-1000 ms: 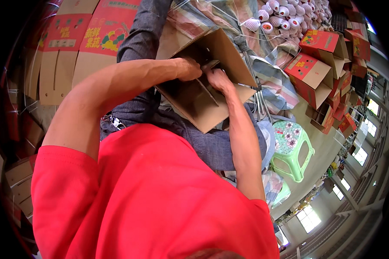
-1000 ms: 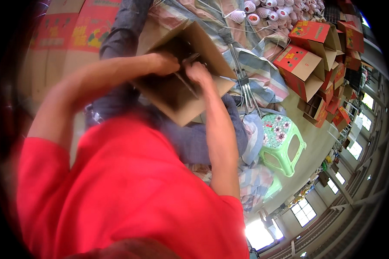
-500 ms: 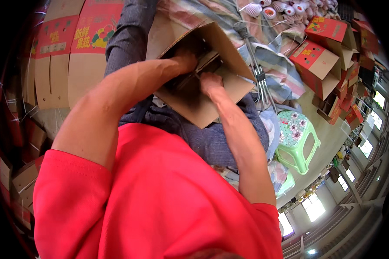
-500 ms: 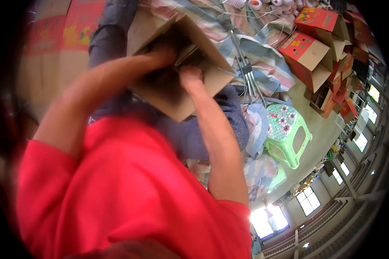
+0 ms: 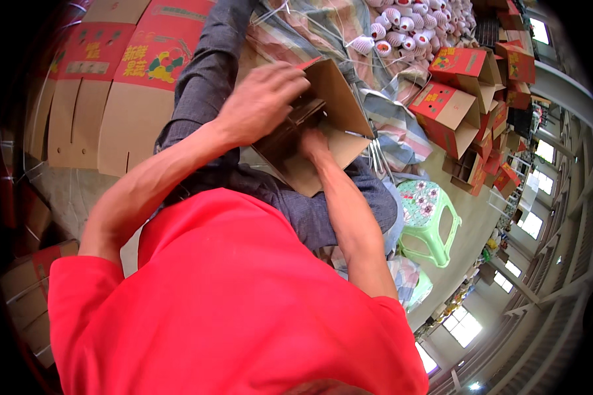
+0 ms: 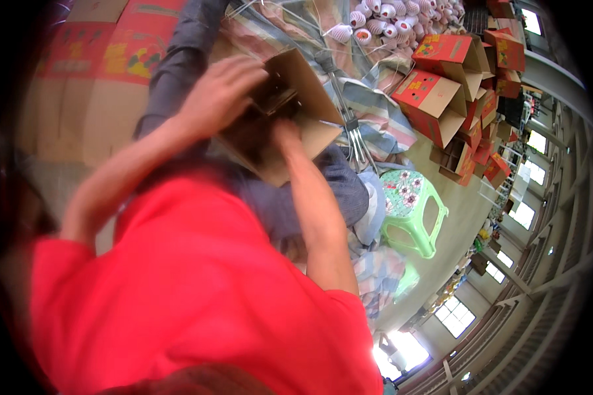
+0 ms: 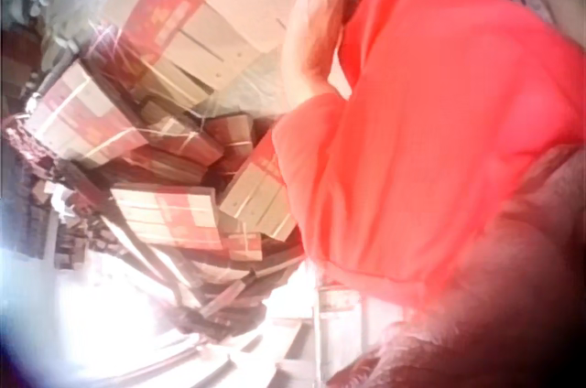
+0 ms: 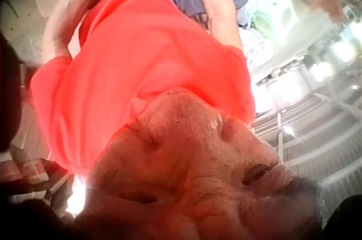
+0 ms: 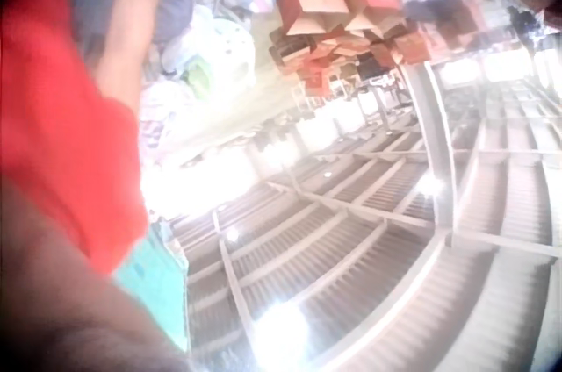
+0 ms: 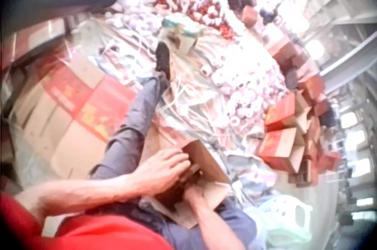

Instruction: The person sits on the floor and assembles flat-packed cardboard boxes by folding the flaps and tucking the tabs into slots. They repeatedly pick up new flat boxes, fold them into shape, and place the finished boxes aside.

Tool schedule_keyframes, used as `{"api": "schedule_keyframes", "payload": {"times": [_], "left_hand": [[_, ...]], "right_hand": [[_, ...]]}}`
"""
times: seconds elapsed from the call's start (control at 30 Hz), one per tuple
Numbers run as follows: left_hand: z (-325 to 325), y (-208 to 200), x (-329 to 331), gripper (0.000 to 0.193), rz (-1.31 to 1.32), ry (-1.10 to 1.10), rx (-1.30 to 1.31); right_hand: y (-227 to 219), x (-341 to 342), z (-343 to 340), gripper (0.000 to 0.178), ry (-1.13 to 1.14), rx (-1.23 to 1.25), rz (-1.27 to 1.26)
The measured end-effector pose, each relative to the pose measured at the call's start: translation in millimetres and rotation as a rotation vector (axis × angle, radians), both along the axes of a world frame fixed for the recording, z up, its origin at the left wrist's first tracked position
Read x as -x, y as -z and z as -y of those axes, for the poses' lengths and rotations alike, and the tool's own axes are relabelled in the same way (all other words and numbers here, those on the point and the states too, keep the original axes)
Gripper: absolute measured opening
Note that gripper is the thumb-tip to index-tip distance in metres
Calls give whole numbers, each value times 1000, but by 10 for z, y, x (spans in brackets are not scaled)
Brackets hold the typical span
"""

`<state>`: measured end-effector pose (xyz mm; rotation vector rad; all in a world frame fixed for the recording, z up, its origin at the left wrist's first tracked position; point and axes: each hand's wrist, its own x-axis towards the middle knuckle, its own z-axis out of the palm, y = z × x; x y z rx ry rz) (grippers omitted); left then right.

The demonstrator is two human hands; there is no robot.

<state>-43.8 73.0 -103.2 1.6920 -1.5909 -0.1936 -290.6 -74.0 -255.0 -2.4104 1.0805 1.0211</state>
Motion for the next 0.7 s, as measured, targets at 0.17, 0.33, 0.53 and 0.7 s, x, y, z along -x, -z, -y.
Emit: {"api": "schedule_keyframes", "payload": {"times": [0.17,0.33,0.53,0.7], "left_hand": [[-598,349,-317,65,-831,-303,-244],[-556,538,-344,55,-886,-349,-20],[-438,932,-372,52,-1383,-267,-37],[-547,675,-539,45,-1408,-352,40]], "right_hand": [[-170,145,154,41,53,-48,202],[-587,-29,336,35,199,18,571],[-891,-286,693,24,81,-147,1060],[-1253,-234,387,22,179,-73,1057]]}}
